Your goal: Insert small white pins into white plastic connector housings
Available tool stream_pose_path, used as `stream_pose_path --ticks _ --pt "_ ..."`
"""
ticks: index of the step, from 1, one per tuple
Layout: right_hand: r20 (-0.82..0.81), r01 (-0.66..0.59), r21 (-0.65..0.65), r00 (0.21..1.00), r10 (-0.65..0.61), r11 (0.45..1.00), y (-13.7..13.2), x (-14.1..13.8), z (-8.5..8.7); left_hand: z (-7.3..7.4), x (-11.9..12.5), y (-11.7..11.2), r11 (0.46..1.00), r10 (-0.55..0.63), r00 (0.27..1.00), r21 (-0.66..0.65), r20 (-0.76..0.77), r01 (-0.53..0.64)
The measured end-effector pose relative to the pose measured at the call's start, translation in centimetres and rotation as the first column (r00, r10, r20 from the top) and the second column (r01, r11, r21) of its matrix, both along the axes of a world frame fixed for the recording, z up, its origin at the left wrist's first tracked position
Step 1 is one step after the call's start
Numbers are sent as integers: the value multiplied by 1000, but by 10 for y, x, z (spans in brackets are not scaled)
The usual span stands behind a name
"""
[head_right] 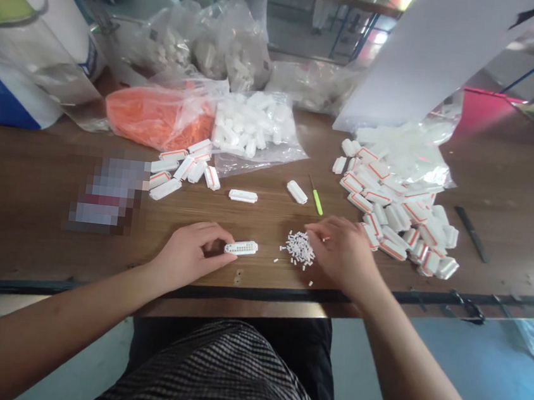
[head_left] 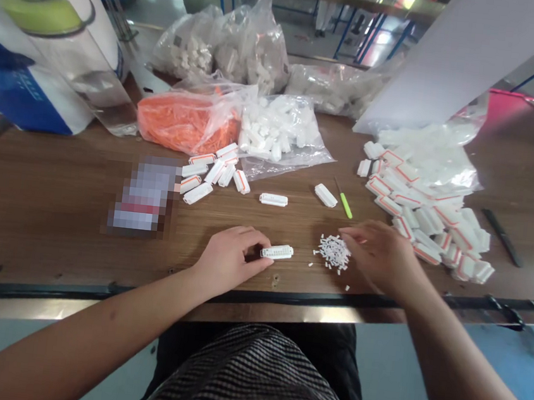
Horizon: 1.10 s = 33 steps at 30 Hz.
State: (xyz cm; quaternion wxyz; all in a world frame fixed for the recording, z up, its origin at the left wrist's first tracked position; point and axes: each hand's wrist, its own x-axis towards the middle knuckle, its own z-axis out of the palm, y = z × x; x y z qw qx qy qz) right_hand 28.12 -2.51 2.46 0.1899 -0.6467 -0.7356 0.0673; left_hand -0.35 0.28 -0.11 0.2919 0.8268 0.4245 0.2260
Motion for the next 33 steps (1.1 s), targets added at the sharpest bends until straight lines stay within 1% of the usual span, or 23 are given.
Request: stream_pose_path --ticks 2,4,5,7,11,16,19,21,27,33 --pt "-3 92 -159 996 -93 983 2 27 0 1 0 0 1000 -2 1000 10 -7 2" --pt "-15 136 -244 990 -144 960 3 44 0 1 0 1 1000 -4 1000 17 -13 4" --pt "-26 142 -265 988 -154 954 3 49 0 1 0 1 1000 -5 1000 21 -12 5" --pt "-49 134 -281 987 -154 950 3 52 -3 0 0 1 1000 -11 1000 29 -10 11" --pt "-76 112 -322 987 -144 940 5 48 -6 -1 -1 1 999 -16 1000 33 -2 16" --pt "-5 140 -396 988 -155 908 10 44 -1 -1 0 1 1000 -8 1000 19 -7 8" --pt "-3 126 -433 990 -141 892 14 43 1 -1 0 1 1000 -6 1000 13 -7 6" --pt "-10 122 -438 990 -140 891 15 43 1 0 0 1 1000 -4 1000 10 -4 4" --pt "-86 88 -370 988 -129 925 13 45 -2 -1 0 1 1000 -9 1000 10 0 9" --pt "-37 135 -391 986 -162 910 8 48 0 -2 0 1 999 -10 1000 30 1 10"
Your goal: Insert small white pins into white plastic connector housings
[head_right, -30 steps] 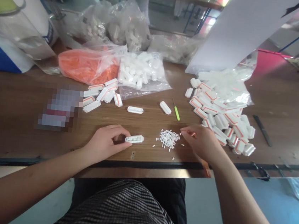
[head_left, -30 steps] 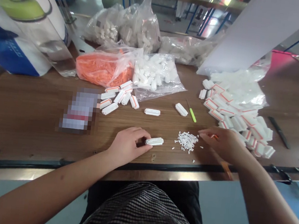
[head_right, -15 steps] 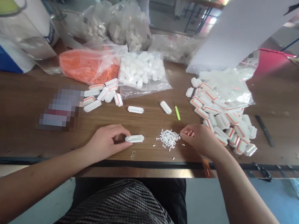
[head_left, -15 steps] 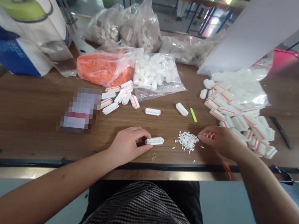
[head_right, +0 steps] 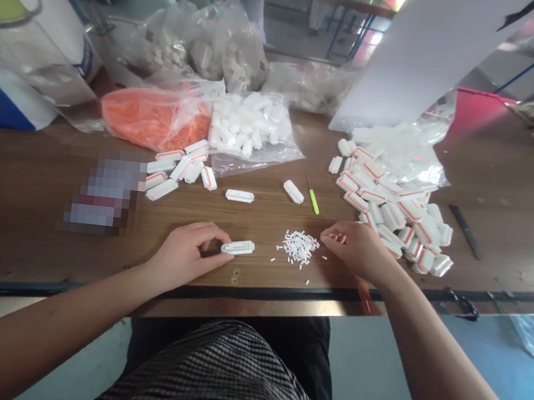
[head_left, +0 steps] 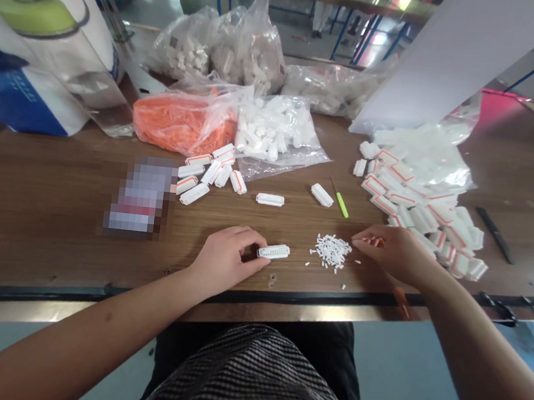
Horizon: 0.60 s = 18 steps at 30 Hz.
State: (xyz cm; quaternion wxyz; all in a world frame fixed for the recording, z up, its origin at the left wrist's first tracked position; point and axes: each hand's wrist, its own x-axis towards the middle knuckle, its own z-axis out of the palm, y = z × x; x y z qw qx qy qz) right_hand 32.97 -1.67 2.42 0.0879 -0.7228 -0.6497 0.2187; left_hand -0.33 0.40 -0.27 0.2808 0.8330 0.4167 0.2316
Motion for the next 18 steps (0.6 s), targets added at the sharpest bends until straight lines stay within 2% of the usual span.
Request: stream_pose_path --ticks 7,13,16,18 --pt "0 -2 28 1000 2 1000 -3 4 -2 0 -1 0 1000 -3 1000 21 14 2" --pt "71 -4 63 997 0 998 -4 1 -3 0 -1 0 1000 0 1000 1 2 0" --pt "91 25 78 995 -32 997 -5 -7 -2 0 0 0 1000 7 1000 -10 -1 -7" --pt "52 30 141 998 -38 990 -7 -19 1 0 0 -1 1000 10 1000 -16 2 -10"
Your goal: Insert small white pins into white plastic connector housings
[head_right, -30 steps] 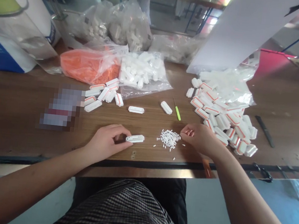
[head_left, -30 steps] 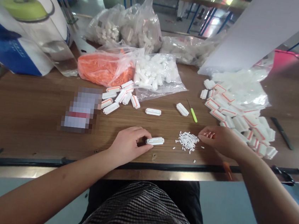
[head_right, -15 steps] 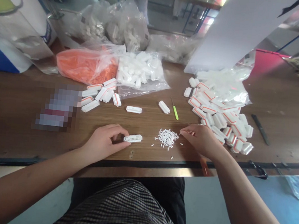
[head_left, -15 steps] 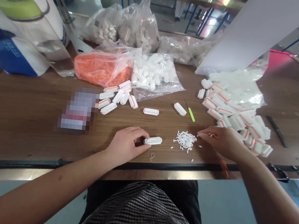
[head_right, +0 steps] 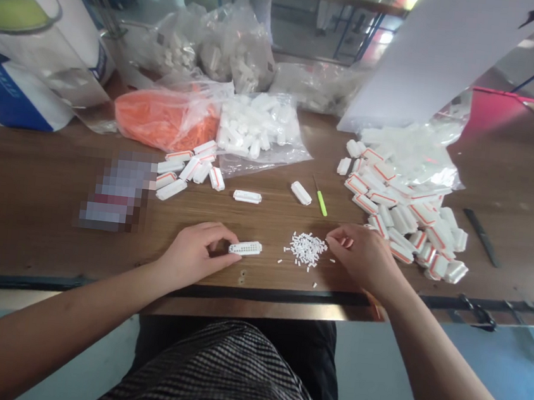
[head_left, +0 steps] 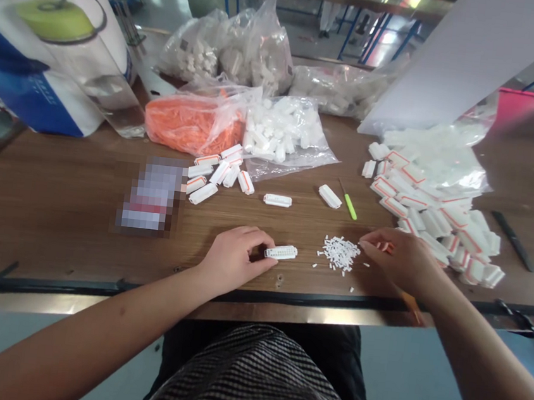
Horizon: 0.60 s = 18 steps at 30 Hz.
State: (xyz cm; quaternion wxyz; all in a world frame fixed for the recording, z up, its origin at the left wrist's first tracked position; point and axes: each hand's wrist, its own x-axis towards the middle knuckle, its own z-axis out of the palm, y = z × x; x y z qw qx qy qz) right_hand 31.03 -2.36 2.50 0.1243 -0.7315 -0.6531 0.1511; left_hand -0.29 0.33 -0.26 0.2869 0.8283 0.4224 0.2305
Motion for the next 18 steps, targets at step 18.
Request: stream_pose_path --ticks 18 --pt "-18 -544 261 823 567 798 4 -109 -2 0 2 -1 998 18 1000 -53 13 -18"
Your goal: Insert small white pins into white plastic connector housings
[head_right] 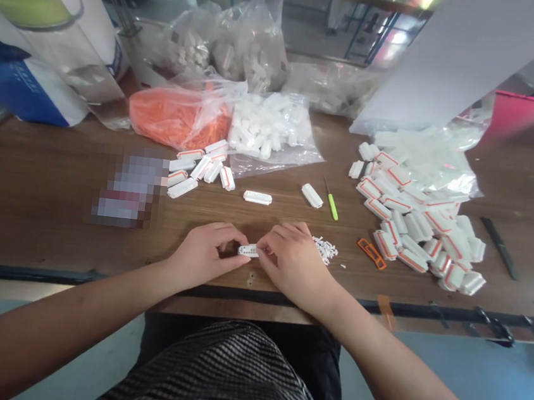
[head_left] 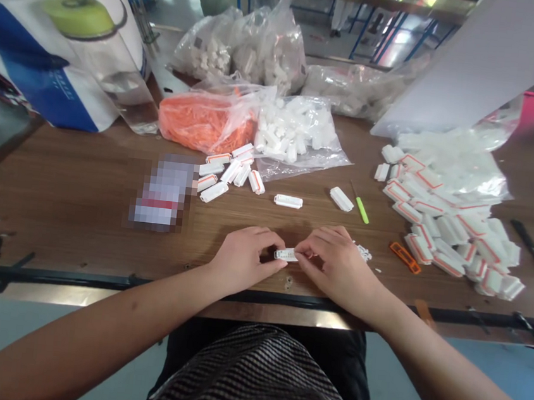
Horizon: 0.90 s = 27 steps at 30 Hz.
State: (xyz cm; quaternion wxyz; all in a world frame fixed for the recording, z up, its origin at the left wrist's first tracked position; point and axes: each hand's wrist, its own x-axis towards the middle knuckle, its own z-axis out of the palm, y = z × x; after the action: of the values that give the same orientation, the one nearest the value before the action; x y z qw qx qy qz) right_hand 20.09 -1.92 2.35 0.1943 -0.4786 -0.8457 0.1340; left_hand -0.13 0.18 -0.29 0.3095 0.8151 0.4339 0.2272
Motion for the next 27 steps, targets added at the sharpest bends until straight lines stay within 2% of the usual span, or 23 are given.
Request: stream_pose_path --ticks 9,13,18,20,23,25,27 --pt "167 -104 102 982 86 989 -2 -2 9 0 -1 0 1000 -8 1000 0 -8 8" --pt "186 -96 132 980 70 987 -7 -1 11 2 0 0 1000 -10 1000 0 -8 10" --pt "295 -123 263 954 42 957 -15 -9 4 0 -1 0 1000 -6 1000 5 -13 6" --pt "290 -123 274 956 40 954 -16 -10 3 0 -1 0 1000 -3 1000 15 -11 3" --pt "127 2 207 991 -29 978 -11 5 7 0 -1 1 1000 -4 1000 22 -16 5" --pt "28 181 130 982 -186 975 -4 29 9 1 -1 1 1000 -4 1000 21 -22 5" --pt "85 375 22 923 -376 927 4 57 10 2 -1 1 1000 -10 1000 27 -25 10"
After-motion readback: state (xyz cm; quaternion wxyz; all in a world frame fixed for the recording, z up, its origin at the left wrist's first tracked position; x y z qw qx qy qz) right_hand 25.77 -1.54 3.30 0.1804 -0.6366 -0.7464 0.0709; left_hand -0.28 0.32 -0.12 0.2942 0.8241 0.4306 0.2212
